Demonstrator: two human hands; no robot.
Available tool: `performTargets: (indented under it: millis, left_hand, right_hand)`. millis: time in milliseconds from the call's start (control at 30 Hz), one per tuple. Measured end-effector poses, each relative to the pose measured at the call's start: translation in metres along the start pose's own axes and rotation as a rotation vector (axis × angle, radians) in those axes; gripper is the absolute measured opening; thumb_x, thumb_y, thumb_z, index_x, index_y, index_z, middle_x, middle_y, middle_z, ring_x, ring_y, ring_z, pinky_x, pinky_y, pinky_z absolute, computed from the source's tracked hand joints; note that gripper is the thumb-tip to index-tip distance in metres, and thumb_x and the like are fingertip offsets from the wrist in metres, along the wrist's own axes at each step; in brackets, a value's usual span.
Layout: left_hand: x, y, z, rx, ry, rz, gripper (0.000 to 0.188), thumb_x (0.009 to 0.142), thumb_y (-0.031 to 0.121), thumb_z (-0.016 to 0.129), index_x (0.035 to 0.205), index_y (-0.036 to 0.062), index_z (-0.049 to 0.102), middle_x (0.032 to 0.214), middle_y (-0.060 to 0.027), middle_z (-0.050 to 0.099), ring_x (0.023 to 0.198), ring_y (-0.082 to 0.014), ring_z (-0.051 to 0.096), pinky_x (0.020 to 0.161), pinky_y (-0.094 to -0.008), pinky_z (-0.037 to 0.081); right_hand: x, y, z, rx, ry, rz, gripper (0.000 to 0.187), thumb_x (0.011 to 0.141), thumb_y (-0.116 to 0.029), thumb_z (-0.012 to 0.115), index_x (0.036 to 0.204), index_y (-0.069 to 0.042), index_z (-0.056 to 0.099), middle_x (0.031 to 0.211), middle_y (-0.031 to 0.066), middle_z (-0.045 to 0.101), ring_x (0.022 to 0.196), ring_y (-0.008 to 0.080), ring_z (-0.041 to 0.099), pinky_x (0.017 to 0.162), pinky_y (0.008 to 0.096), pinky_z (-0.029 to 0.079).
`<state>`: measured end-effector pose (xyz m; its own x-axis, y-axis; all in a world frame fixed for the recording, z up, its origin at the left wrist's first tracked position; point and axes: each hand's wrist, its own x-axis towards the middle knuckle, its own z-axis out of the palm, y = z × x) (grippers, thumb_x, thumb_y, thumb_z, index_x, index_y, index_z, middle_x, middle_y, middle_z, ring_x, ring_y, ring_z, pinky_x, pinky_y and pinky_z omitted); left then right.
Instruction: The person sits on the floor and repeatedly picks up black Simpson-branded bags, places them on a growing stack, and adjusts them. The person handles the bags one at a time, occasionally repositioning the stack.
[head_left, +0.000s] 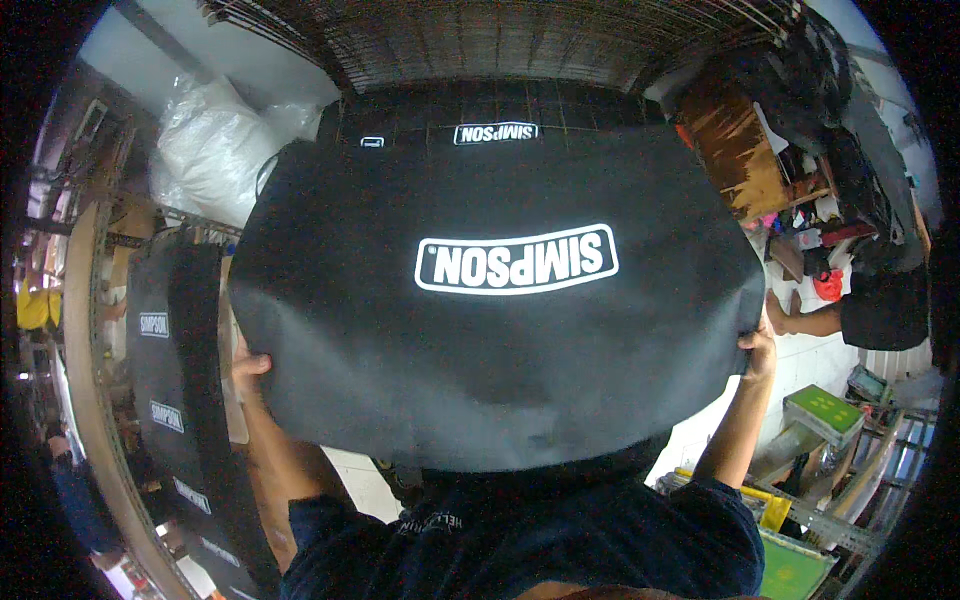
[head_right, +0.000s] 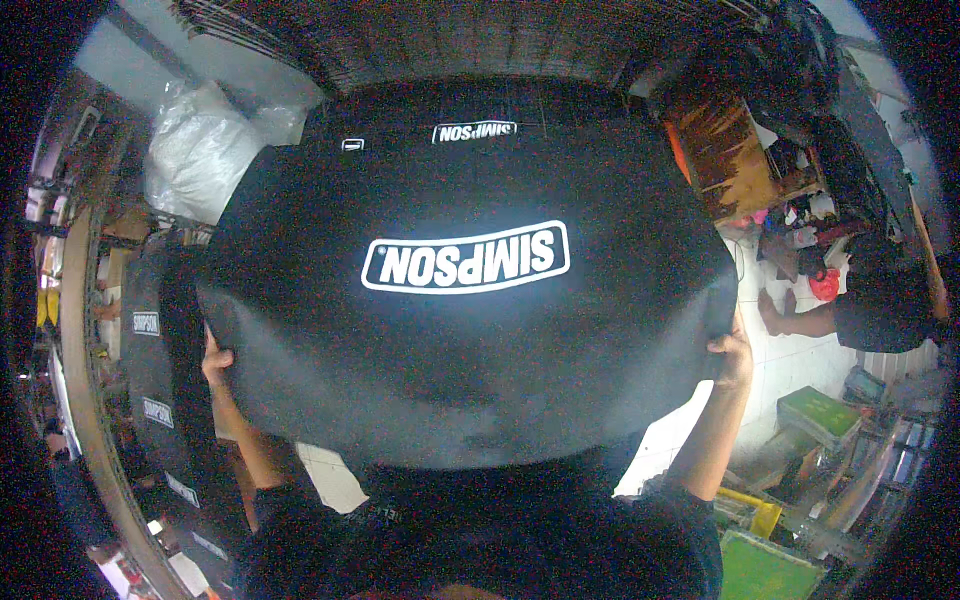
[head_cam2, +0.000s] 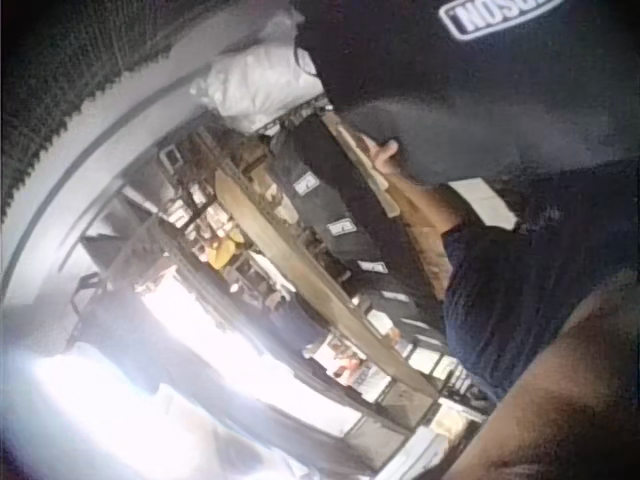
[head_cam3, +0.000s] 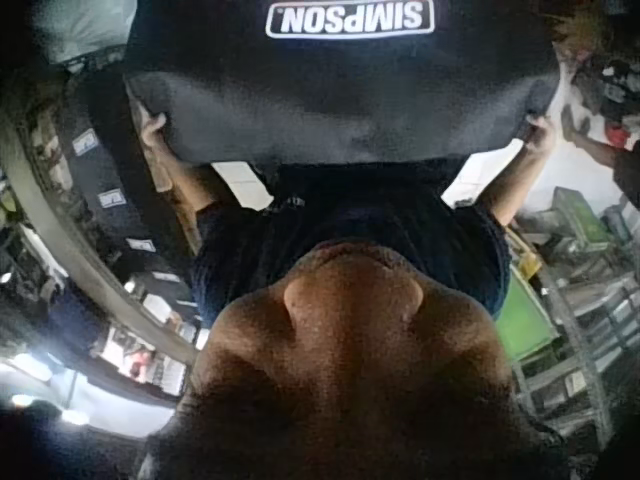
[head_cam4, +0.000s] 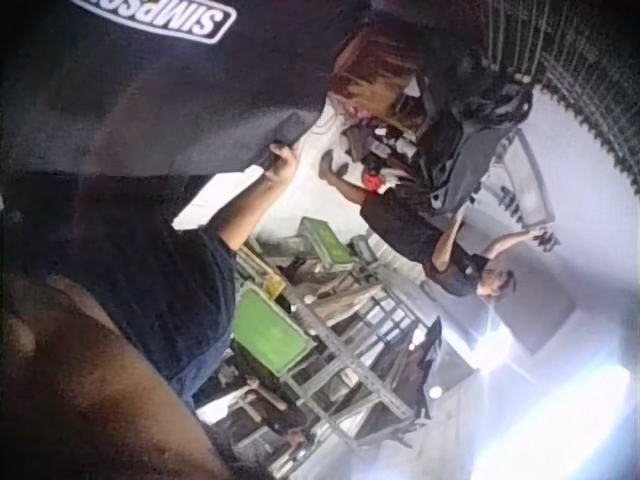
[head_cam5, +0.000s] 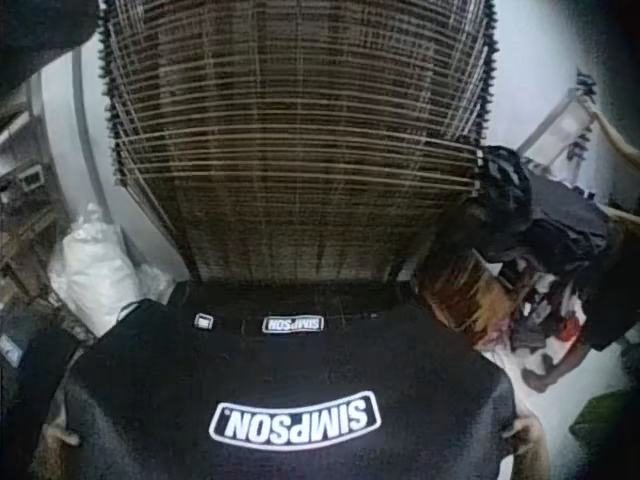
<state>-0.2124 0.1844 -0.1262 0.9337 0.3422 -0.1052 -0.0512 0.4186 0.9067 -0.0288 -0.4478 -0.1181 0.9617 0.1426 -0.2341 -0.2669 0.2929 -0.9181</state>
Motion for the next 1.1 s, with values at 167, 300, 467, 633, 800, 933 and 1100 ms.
performTargets:
  millis: [167, 300, 467, 633, 800, 933, 1100]
  left_hand:
    - [0.103, -0.066, -0.025, 0.242, 0.026, -0.155, 0.076, 0.069, 0.008, 0.061, 0.137, 0.0005, 0.029, 0.127, -0.0132, 0.047, 0.114, -0.0258, 0.046, 0.097, -0.0354, 0.036]
    - [0.218, -0.163, -0.037, 0.475, 0.142, -0.331, 0.07, 0.075, 0.012, 0.068, 0.134, -0.0012, 0.034, 0.127, -0.0119, 0.048, 0.115, -0.0225, 0.047, 0.096, -0.0324, 0.035]
    - [0.316, -0.258, -0.033, 1.014, 0.171, -0.199, 0.059, 0.076, 0.015, 0.071, 0.124, -0.0052, 0.043, 0.113, -0.0125, 0.058, 0.102, -0.0226, 0.055, 0.087, -0.0326, 0.042]
    - [0.346, -0.331, -0.096, 0.924, 0.277, -0.002, 0.054, 0.077, 0.014, 0.07, 0.121, -0.0056, 0.046, 0.104, -0.0133, 0.06, 0.099, -0.0212, 0.056, 0.083, -0.0306, 0.044]
    - [0.342, -0.326, -0.09, 0.773, 0.253, 0.102, 0.043, 0.078, 0.012, 0.07, 0.114, -0.0019, 0.05, 0.101, -0.0102, 0.061, 0.089, -0.0174, 0.059, 0.082, -0.027, 0.045]
    - [0.361, -0.307, -0.068, 0.968, 0.252, 0.075, 0.04, 0.079, 0.012, 0.069, 0.113, -0.0013, 0.052, 0.103, -0.0107, 0.061, 0.091, -0.0167, 0.058, 0.082, -0.0269, 0.045]
    - [0.382, -0.305, -0.085, 0.964, 0.255, 0.116, 0.039, 0.08, 0.01, 0.067, 0.114, -0.0022, 0.052, 0.106, -0.0136, 0.06, 0.094, -0.0183, 0.057, 0.084, -0.0287, 0.043]
  right_hand:
    - [0.103, 0.049, 0.005, -0.204, -0.011, 0.188, 0.089, 0.054, -0.002, 0.052, 0.139, -0.005, 0.028, 0.134, 0.0111, 0.04, 0.116, 0.0242, 0.044, 0.095, 0.0311, 0.038]
    - [0.205, 0.128, -0.019, -0.415, 0.042, 0.16, 0.071, 0.071, -0.004, 0.056, 0.137, -0.003, 0.03, 0.128, 0.0075, 0.044, 0.11, 0.0183, 0.046, 0.091, 0.0294, 0.04]
    - [0.326, 0.242, -0.064, -0.558, 0.212, 0.076, 0.056, 0.076, 0.002, 0.06, 0.129, -0.003, 0.043, 0.104, 0.0046, 0.057, 0.094, 0.0148, 0.053, 0.084, 0.0273, 0.041]
    - [0.367, 0.292, -0.061, -0.545, 0.364, -0.074, 0.053, 0.074, 0.012, 0.053, 0.123, -0.007, 0.047, 0.098, 0.0037, 0.057, 0.086, 0.0118, 0.052, 0.072, 0.0226, 0.042]
    - [0.366, 0.271, -0.045, -0.48, 0.331, -0.116, 0.043, 0.073, 0.015, 0.047, 0.11, -0.007, 0.05, 0.099, 0.0033, 0.054, 0.088, 0.0104, 0.05, 0.071, 0.0225, 0.041]
    - [0.374, 0.271, -0.059, -0.594, 0.223, -0.287, 0.033, 0.074, 0.014, 0.047, 0.1, -0.004, 0.055, 0.095, 0.0032, 0.056, 0.075, 0.0086, 0.051, 0.062, 0.0208, 0.041]
    - [0.377, 0.261, -0.027, -0.603, 0.248, -0.1, 0.037, 0.076, 0.01, 0.047, 0.109, -0.002, 0.059, 0.09, 0.0039, 0.059, 0.07, 0.0075, 0.052, 0.06, 0.0209, 0.041]
